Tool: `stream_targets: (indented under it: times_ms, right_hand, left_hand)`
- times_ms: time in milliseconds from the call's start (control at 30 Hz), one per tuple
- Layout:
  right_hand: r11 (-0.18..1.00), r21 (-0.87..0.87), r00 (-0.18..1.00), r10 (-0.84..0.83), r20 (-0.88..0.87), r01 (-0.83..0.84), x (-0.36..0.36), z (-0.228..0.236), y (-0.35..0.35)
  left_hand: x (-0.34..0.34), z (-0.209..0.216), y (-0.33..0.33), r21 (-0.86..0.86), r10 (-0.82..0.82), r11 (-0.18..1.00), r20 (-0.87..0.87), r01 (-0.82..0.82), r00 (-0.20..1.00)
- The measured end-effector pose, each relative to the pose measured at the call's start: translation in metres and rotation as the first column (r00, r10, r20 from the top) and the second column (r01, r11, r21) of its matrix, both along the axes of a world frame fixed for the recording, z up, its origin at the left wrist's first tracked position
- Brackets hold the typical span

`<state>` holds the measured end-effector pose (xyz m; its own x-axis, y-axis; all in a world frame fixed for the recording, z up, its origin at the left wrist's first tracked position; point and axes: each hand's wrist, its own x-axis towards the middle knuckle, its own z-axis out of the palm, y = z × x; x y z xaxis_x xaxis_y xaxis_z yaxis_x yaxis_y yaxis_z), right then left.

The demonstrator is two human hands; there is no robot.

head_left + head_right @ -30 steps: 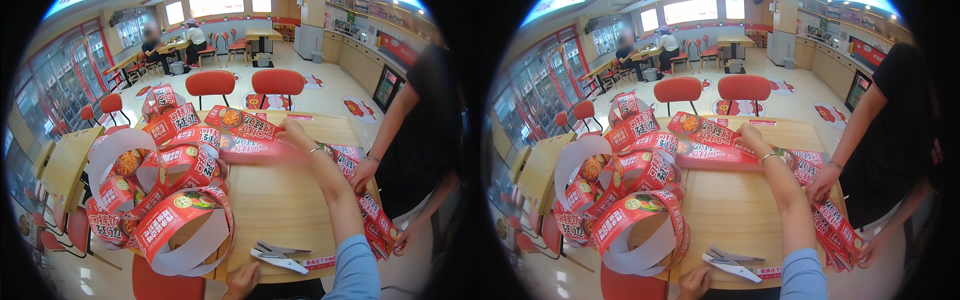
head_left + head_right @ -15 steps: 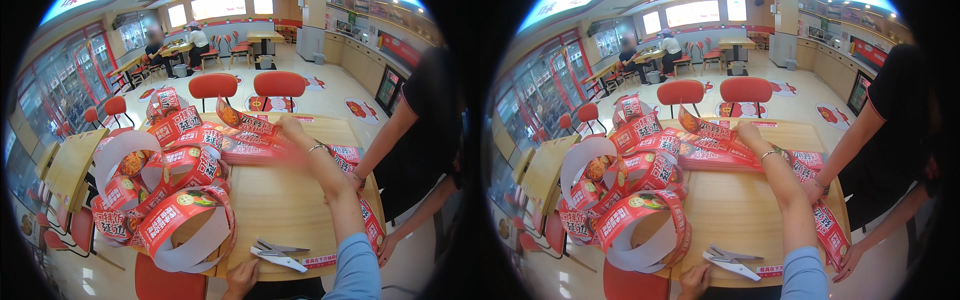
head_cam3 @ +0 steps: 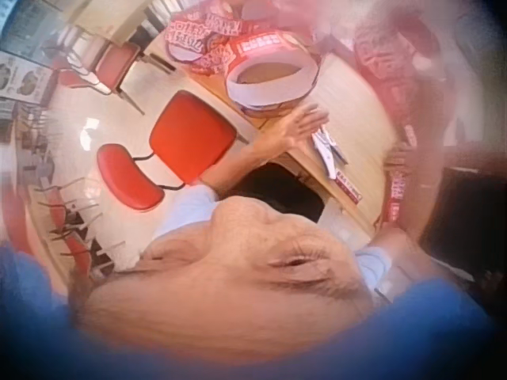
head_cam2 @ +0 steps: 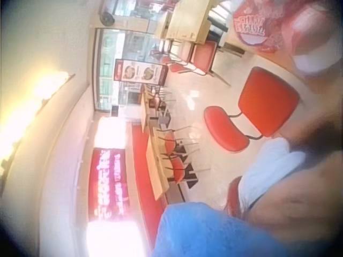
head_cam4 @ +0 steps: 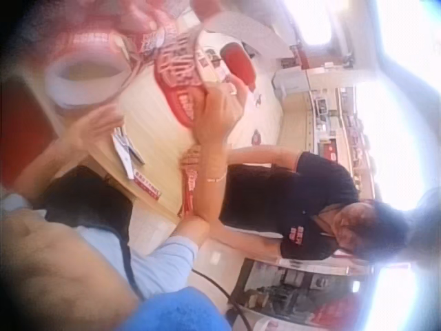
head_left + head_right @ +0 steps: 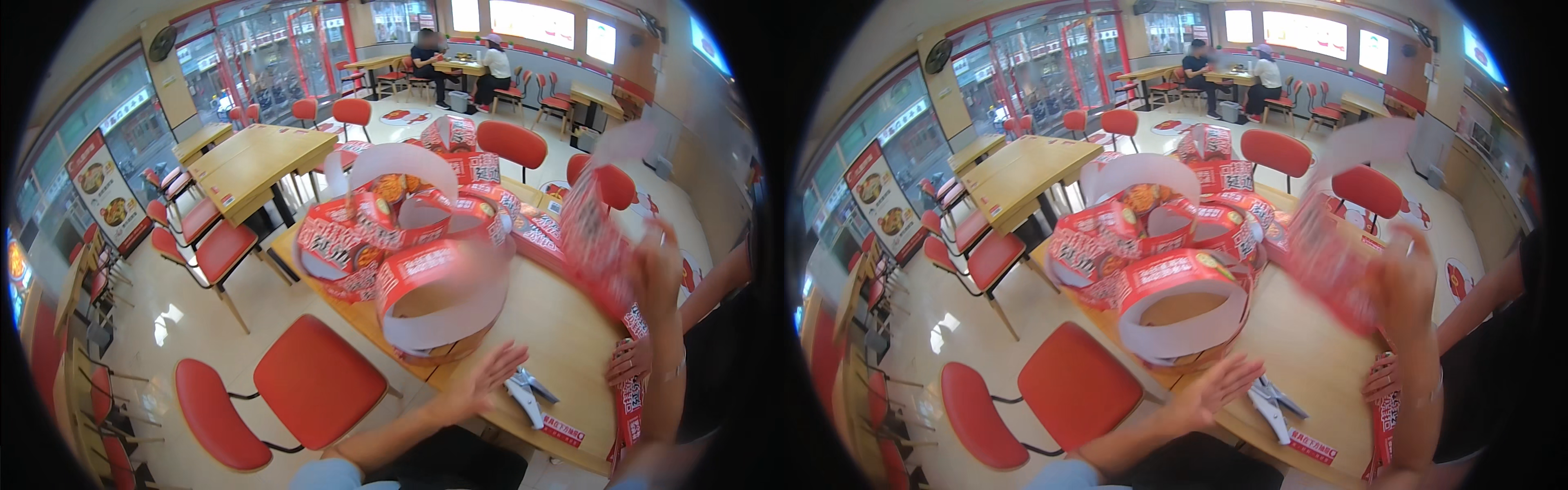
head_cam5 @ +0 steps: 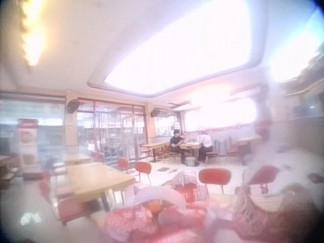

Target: The person assembles red promotional paper displays at a table. They fold printed paper strips into circular shapes, apply adhesive with a handheld dispenser, and place the finished rings on the table. A coworker across the table performs similar assembly actions.

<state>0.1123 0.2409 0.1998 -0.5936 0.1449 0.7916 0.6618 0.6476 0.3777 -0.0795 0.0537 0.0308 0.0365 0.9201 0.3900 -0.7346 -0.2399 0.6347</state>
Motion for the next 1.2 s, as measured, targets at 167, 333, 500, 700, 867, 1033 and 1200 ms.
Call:
stream_targets:
  times_ms: [167, 333, 500, 700, 867, 1033, 1200]
  right_hand:
    - [0.731, -0.446, 0.654, 0.673, 0.346, -0.516, 0.005, 0.007, -0.160]
    - [0.400, -0.909, 0.803, 0.577, 0.148, -0.120, 0.039, -0.016, -0.236]
    - [-0.284, -0.952, 0.719, 0.685, -0.120, 0.111, 0.077, -0.083, -0.265]
    - [-0.662, -0.744, 0.846, 0.444, -0.295, 0.088, 0.140, -0.176, -0.306]
    - [-0.526, -0.834, 0.910, 0.406, -0.077, 0.165, 0.184, -0.196, -0.293]
    - [0.054, -0.903, 0.769, 0.505, 0.392, 0.425, 0.191, -0.140, -0.263]
    - [0.688, -0.713, 0.321, 0.650, 0.689, 0.137, 0.054, -0.065, -0.262]
  left_hand:
    - [-0.036, 0.041, -0.040, -0.022, -0.209, 0.970, 0.423, 0.240, 0.882]
    - [-0.048, 0.073, -0.092, 0.113, -0.167, 0.986, 0.532, 0.126, 0.830]
    - [-0.079, 0.095, -0.129, 0.119, -0.117, 0.991, 0.551, 0.061, 0.826]
    - [-0.149, 0.077, -0.144, 0.081, -0.095, 0.995, 0.672, 0.054, 0.734]
    - [-0.206, 0.065, -0.168, 0.214, -0.210, 0.974, 0.707, 0.079, 0.675]
    - [-0.216, 0.014, -0.142, -0.078, -0.175, 0.984, -0.358, 0.157, 0.917]
    - [-0.067, 0.057, -0.107, -0.316, -0.510, 0.786, -0.817, 0.531, 0.269]
